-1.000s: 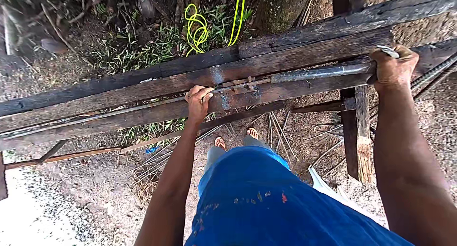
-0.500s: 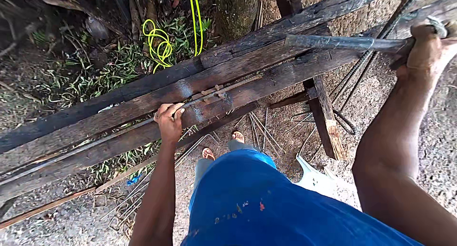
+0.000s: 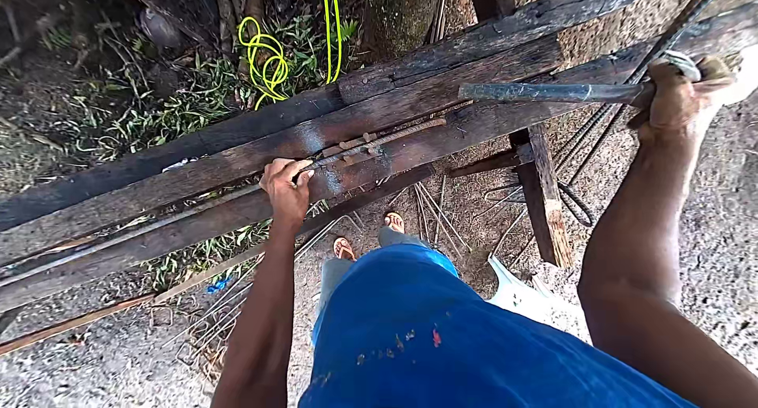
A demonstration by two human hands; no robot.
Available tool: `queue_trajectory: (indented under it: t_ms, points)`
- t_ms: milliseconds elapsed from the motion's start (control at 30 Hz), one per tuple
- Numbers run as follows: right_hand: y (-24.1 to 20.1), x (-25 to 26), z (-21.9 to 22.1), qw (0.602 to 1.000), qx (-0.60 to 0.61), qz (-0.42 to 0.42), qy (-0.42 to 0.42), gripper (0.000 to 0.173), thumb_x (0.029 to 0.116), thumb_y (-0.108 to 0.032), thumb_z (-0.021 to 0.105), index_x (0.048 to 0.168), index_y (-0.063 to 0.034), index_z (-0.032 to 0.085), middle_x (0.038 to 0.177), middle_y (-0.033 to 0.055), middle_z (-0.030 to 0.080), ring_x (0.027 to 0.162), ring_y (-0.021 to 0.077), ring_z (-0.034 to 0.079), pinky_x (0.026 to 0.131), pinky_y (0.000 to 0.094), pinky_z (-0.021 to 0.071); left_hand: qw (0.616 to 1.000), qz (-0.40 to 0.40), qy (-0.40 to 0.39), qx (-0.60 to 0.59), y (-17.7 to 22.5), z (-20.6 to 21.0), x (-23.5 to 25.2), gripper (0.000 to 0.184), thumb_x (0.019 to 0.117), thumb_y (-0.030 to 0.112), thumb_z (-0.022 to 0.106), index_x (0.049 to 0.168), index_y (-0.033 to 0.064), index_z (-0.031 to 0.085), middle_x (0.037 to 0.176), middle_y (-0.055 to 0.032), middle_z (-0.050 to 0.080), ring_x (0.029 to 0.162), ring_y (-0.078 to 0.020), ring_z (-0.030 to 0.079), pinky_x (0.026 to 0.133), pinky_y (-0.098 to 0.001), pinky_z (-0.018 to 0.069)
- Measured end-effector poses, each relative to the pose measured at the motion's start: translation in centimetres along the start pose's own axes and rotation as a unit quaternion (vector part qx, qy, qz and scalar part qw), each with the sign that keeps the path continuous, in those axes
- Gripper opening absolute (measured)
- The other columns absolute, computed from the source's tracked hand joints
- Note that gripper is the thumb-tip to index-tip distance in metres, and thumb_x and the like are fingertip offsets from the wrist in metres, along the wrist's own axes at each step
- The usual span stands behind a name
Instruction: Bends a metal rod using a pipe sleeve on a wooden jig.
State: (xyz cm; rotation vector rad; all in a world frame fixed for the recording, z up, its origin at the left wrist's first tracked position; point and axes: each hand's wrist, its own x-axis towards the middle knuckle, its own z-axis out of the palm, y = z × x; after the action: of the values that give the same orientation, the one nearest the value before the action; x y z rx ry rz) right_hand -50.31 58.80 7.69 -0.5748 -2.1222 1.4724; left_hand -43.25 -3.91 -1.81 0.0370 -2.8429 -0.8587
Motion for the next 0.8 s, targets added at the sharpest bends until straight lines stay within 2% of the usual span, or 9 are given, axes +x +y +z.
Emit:
queue_trajectory:
  t_ms: [267,367,567,700,800]
  points:
    - [-0.1,0.0,0.4,1.000,0.018,-0.007,-0.013,0.021,0.0881,-0.018,0.075,0.090,-0.0213,0.054,0.075,-0.0102,0.059,0.062,0.0052,0.060,0.060,0.0279,0.0558,0.998,0.032,-0.057,-0.008,-1.1,-0.7,0.8,0.022,0.1024,0.021,0.062,0.119,0.0144,0.077,0.121,-0.0134,0.068,0.120,-0.0344,0.058,0.106,-0.0583,0.0399]
    - [0.7,0.3,0.2,1.000,0.021,-0.002,-0.023,0.022,0.0885,-0.019,0.074,0.089,-0.0225,0.053,0.072,-0.0110,0.057,0.057,0.0046,0.057,0.055,0.0263,0.0539,0.998,0.038,-0.048,-0.016,-1.2,-0.6,0.7,0.022,0.1019,0.021,0.063,0.118,0.0150,0.077,0.119,-0.0130,0.069,0.118,-0.0329,0.060,0.106,-0.0565,0.0407]
    - [1.4,0.2,1.7,0.999,0.007,0.003,-0.046,0.021,0.0883,-0.018,0.074,0.089,-0.0220,0.053,0.074,-0.0122,0.057,0.058,0.0027,0.057,0.056,0.0246,0.0539,0.998,0.043,-0.028,-0.028,-1.5,-0.1,0.4,0.023,0.1023,0.023,0.063,0.119,0.0159,0.077,0.119,-0.0129,0.069,0.118,-0.0323,0.060,0.108,-0.0574,0.0372]
    - [2.1,1.1,2.2,0.998,0.015,-0.011,-0.053,0.021,0.0879,-0.018,0.075,0.089,-0.0215,0.054,0.077,-0.0113,0.058,0.062,0.0034,0.058,0.061,0.0262,0.0550,0.998,0.040,-0.026,-0.029,-1.4,0.0,0.4,0.023,0.1027,0.022,0.062,0.118,0.0147,0.077,0.119,-0.0130,0.069,0.118,-0.0328,0.059,0.108,-0.0581,0.0367]
    - [2.0,1.5,2.3,0.998,0.026,-0.015,-0.053,0.022,0.0877,-0.016,0.075,0.088,-0.0224,0.053,0.074,-0.0117,0.059,0.059,0.0033,0.058,0.058,0.0251,0.0550,0.999,0.037,-0.017,-0.023,-1.3,0.2,0.3,0.023,0.1026,0.023,0.062,0.118,0.0150,0.077,0.118,-0.0128,0.069,0.118,-0.0322,0.060,0.108,-0.0576,0.0374]
